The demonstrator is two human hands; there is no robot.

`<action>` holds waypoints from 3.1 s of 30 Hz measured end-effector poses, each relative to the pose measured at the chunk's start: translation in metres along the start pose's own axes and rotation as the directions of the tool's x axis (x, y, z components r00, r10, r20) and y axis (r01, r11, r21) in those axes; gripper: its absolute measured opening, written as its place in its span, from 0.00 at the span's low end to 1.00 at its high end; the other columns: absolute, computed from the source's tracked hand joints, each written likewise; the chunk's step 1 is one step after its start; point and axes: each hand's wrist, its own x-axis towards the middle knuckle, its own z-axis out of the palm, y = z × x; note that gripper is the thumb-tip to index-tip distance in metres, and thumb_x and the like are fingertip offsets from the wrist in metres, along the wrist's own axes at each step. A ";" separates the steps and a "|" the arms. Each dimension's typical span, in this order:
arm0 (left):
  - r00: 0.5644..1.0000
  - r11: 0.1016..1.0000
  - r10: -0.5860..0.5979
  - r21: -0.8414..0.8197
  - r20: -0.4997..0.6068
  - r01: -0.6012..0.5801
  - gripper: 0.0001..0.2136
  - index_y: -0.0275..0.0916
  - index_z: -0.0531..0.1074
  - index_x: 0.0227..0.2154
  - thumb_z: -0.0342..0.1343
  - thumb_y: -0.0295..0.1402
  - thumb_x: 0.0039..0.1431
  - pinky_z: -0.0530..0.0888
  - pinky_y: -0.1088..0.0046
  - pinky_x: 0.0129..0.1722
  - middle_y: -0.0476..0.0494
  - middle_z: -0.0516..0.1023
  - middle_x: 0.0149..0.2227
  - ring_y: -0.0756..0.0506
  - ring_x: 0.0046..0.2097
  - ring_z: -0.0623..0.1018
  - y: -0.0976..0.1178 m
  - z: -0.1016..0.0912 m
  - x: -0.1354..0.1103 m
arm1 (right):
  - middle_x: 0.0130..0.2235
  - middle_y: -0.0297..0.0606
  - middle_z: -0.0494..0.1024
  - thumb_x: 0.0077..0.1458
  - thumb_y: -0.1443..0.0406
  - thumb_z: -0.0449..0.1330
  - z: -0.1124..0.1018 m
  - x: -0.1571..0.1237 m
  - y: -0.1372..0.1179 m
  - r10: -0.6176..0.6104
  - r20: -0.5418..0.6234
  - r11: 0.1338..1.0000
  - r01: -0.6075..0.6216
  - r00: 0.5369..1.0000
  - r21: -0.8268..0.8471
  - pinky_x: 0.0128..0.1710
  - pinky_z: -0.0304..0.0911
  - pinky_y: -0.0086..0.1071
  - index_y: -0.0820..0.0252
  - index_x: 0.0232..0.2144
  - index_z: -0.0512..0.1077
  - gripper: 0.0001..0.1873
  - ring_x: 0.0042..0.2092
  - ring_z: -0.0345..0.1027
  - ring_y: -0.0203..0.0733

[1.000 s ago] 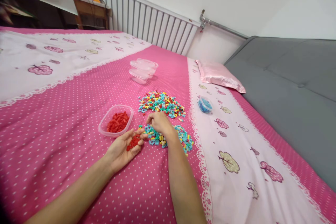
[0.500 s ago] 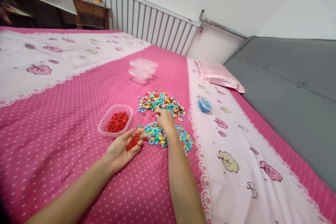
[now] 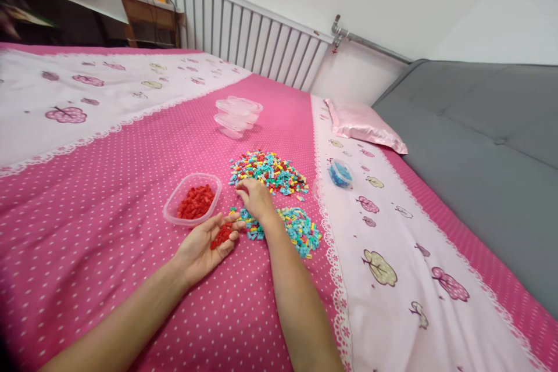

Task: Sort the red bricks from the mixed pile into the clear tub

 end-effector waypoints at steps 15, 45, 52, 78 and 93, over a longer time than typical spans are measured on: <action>1.000 1.000 0.009 0.014 -0.014 -0.009 0.12 0.30 0.68 0.36 0.41 0.30 0.64 0.69 0.82 0.19 0.40 0.74 0.28 0.54 0.21 0.69 0.001 0.003 -0.002 | 0.37 0.41 0.75 0.55 0.71 0.57 0.004 0.000 -0.001 0.146 0.065 0.976 -0.134 0.987 -0.171 0.46 0.60 0.33 0.62 0.34 0.74 0.06 0.42 0.67 0.39; 1.000 1.000 0.002 -0.006 0.003 -0.002 0.10 0.32 0.66 0.30 0.41 0.27 0.63 0.52 0.88 0.11 0.44 0.68 0.23 0.56 0.19 0.64 0.000 -0.001 0.002 | 0.41 0.42 0.80 0.51 0.73 0.53 -0.045 -0.013 0.043 0.535 -0.088 0.820 -0.541 0.840 -0.189 0.48 0.64 0.35 0.58 0.38 0.77 0.16 0.45 0.73 0.44; 1.000 1.000 0.006 -0.015 0.004 -0.006 0.10 0.32 0.66 0.30 0.41 0.28 0.63 0.53 0.87 0.11 0.43 0.69 0.23 0.56 0.19 0.64 -0.001 -0.001 0.002 | 0.38 0.38 0.79 0.45 0.78 0.52 -0.029 -0.009 0.052 0.452 -0.055 0.882 -0.455 0.890 -0.123 0.43 0.66 0.30 0.59 0.44 0.74 0.25 0.40 0.73 0.38; 1.000 1.000 0.015 0.008 -0.008 -0.015 0.11 0.31 0.66 0.29 0.41 0.28 0.63 0.54 0.87 0.12 0.43 0.69 0.24 0.55 0.20 0.65 -0.001 -0.001 0.003 | 0.36 0.37 0.81 0.48 0.77 0.53 -0.031 -0.008 0.030 0.506 -0.026 0.860 -0.507 0.862 -0.065 0.44 0.64 0.27 0.60 0.35 0.78 0.17 0.39 0.74 0.37; 1.000 1.000 0.010 0.007 -0.018 -0.010 0.11 0.31 0.66 0.29 0.42 0.29 0.63 0.54 0.87 0.12 0.43 0.69 0.24 0.55 0.20 0.65 -0.001 -0.001 0.002 | 0.36 0.37 0.81 0.47 0.79 0.52 -0.031 -0.007 0.020 0.400 0.022 0.913 -0.397 0.916 -0.094 0.43 0.64 0.28 0.60 0.34 0.78 0.19 0.38 0.74 0.37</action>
